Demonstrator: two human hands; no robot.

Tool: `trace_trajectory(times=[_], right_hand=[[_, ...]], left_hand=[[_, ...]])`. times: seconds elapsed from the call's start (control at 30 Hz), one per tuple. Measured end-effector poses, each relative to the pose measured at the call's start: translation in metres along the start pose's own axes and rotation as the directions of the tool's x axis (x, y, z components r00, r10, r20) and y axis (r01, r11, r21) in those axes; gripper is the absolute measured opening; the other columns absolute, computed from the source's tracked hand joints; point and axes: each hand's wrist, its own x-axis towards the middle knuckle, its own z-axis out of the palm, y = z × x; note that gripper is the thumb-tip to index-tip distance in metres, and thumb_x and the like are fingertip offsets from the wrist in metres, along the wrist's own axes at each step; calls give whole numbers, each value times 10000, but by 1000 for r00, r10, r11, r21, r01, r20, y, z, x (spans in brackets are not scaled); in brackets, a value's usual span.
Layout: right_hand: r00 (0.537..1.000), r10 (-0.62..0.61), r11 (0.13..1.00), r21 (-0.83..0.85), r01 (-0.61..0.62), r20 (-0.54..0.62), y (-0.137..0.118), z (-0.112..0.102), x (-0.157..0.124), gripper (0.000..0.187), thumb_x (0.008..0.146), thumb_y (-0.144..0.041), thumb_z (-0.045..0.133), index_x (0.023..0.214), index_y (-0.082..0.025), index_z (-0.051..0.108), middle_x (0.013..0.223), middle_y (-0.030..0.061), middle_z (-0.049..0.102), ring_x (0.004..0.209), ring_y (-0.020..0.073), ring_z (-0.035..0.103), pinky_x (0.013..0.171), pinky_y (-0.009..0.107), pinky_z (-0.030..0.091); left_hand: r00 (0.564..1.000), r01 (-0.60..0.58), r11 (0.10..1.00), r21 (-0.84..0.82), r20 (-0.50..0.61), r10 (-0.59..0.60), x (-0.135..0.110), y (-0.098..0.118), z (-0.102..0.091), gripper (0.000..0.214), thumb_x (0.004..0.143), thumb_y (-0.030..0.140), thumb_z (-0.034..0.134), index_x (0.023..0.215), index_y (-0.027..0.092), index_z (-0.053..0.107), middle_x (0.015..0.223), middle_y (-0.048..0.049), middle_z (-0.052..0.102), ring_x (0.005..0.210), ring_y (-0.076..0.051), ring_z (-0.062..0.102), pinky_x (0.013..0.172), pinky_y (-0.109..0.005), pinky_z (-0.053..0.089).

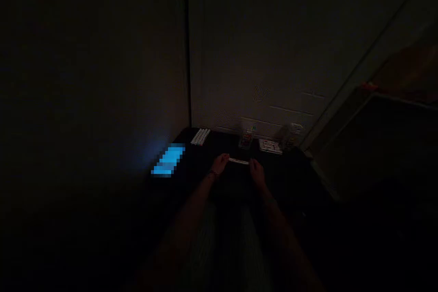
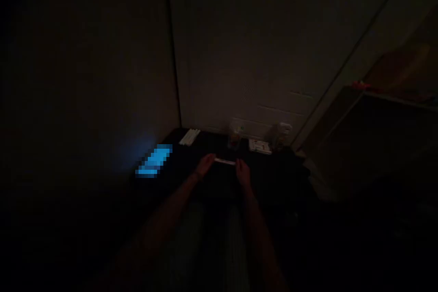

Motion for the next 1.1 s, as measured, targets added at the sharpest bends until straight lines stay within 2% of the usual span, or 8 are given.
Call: trace_trajectory(times=[0.17,0.4,0.63,0.73,0.97,1.1], right_hand=[[998,63,997,35,-62,-26,-1,-3,3,431,801,-480,314,777,-136,571,740,35,578,660,122,475,621,209,347],[994,106,994,19,-106,1,-2,-1,2,445,775,-524,332,663,-149,543,598,-9,512,579,100,444,529,186,311],[994,104,991,-92,-101,31,0,0,2,451,809,-512,278,746,-174,572,685,11,576,610,110,485,562,192,326],[990,136,985,-116,-130,46,0,1,2,493,817,-514,243,757,-175,596,729,29,604,646,124,509,562,194,329],[989,149,981,-126,-145,17,2,2,3,564,802,-542,246,587,-142,580,572,28,571,536,114,476,494,198,286],[990,141,986,-91,-140,11,2,2,3,560,800,-548,245,634,-136,588,604,28,585,565,119,489,505,193,304]], left_hand=[[1000,4,999,-43,-23,-5,2,-2,-1,381,781,461,343,840,142,544,805,-39,570,756,-137,499,723,-256,379],[996,-30,997,-64,-88,25,0,0,-7,304,810,403,313,763,165,497,671,-1,491,637,-108,446,641,-244,372],[995,64,995,-83,-72,-70,-2,7,-7,287,813,391,317,776,168,495,567,38,418,529,-80,385,552,-212,341],[995,56,997,-61,-76,-61,-2,7,-5,288,816,380,313,728,167,486,592,25,443,554,-88,405,575,-223,345],[997,21,999,-33,-74,-23,1,-2,-3,304,798,415,334,681,169,469,613,14,442,559,-97,397,559,-235,327],[997,17,999,-39,-75,-20,0,1,-5,326,778,453,347,657,170,454,574,33,406,533,-85,365,527,-220,307]])
